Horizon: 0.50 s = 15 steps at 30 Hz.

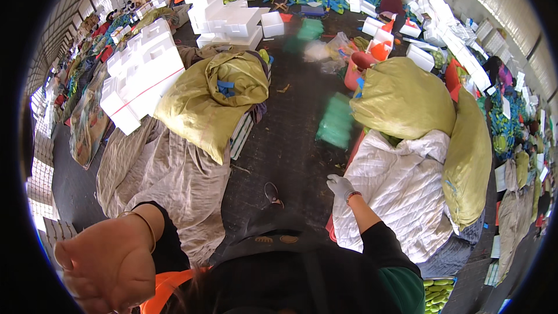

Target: The person places a plastic bag inside a white styrofoam box, then picks up blue foam-wrapped cucumbers from a large pile and arranges them inside the box. After filling the box, the person closes the lid and seals it with orange tape.

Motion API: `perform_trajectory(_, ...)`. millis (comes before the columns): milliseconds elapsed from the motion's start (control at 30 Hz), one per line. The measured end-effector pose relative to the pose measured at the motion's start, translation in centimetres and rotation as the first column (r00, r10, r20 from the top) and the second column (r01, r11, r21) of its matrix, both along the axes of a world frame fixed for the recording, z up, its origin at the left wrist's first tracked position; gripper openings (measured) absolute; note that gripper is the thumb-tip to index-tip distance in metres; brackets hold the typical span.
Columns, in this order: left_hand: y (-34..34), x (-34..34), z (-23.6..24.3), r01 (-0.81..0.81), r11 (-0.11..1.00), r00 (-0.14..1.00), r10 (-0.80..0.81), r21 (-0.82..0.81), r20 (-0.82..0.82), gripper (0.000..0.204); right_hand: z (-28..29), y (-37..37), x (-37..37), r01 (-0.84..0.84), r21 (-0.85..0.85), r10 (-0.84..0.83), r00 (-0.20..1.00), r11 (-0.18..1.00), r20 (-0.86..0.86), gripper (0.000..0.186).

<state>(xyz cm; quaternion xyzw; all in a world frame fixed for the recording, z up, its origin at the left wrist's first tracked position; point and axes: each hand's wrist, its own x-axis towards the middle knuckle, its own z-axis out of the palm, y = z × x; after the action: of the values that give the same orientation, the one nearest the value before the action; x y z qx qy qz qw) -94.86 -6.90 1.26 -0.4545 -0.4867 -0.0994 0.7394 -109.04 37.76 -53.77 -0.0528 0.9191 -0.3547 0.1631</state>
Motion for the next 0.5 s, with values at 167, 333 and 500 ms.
perform_trajectory(167, -6.1, -26.8, -7.9, -0.232, 0.965, 0.972, 0.227, 0.124, 0.053, 0.055, 1.5, -5.4, -22.8, 0.103, -0.461, -0.079, 0.994, 0.881, 0.071, 0.039)
perform_trajectory(333, -8.1, -56.1, -13.4, -0.351, 0.93, 0.504, 0.092, 0.107, 0.859, 0.035, -3.6, 5.7, -26.6, -0.201, 0.335, 0.022, 0.882, 0.92, 0.47, 0.054)
perform_trajectory(500, -7.6, -82.9, -21.7, -0.269, 0.945, 0.342, 0.273, -0.184, 0.899, 0.028, -5.7, 14.1, -29.2, -0.013, 0.511, -0.435, 0.505, 0.86, 0.746, 0.054)
